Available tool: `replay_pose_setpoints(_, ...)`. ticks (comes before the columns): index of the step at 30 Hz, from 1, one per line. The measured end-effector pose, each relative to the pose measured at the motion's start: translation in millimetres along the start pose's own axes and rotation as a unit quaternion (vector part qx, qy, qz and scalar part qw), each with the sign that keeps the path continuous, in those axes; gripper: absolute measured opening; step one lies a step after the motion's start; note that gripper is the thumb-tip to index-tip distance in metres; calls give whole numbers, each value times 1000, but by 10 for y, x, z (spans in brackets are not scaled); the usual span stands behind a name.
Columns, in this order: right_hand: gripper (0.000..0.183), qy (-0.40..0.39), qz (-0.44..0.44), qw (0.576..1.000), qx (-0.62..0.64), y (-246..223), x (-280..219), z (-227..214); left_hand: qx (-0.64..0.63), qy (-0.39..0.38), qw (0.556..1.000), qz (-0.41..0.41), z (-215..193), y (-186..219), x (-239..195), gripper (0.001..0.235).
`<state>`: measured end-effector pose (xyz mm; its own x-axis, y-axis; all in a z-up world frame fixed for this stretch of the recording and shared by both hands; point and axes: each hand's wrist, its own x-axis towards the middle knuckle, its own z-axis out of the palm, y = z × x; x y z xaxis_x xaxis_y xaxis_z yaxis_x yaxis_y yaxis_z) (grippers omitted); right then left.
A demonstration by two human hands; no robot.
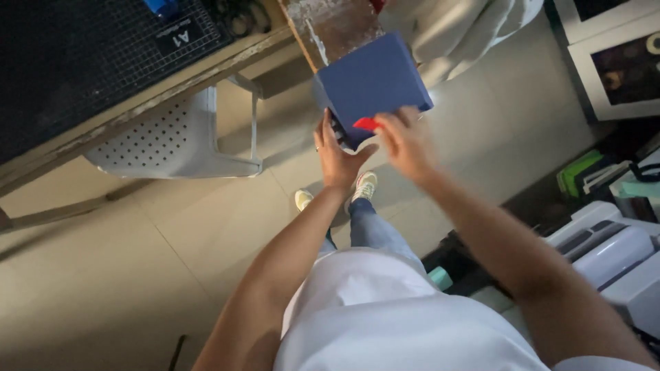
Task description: Applying glue to a white box and wrapping it with a blue sheet using a roller and squeegee.
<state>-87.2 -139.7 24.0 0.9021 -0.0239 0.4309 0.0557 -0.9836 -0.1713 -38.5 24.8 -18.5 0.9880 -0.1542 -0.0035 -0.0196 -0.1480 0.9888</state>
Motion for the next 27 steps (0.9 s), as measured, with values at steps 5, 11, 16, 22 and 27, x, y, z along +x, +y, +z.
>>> replay_pose_setpoints(5,15,-8,-208,977,49,-2,393,0,-26,-32,999,15,-104,-32,-100,116)
replay_pose_setpoints(11,25,-59,-207,975,-45,-157,1398,405,-40,-79,996,-26,-231,82,-29,100)
replay_pose_setpoints(16,22,-70,-229,970,34,-117,786,18,-96,-97,990,-44,-341,110,-46,93)
replay_pose_setpoints(22,40,-115,-230,966,-27,-61,1015,268,-50,-139,986,-76,-361,167,-48,92)
replay_pose_setpoints(27,21,-37,-225,973,-21,-104,1047,191,-75,-131,986,-73,-367,175,-38,91)
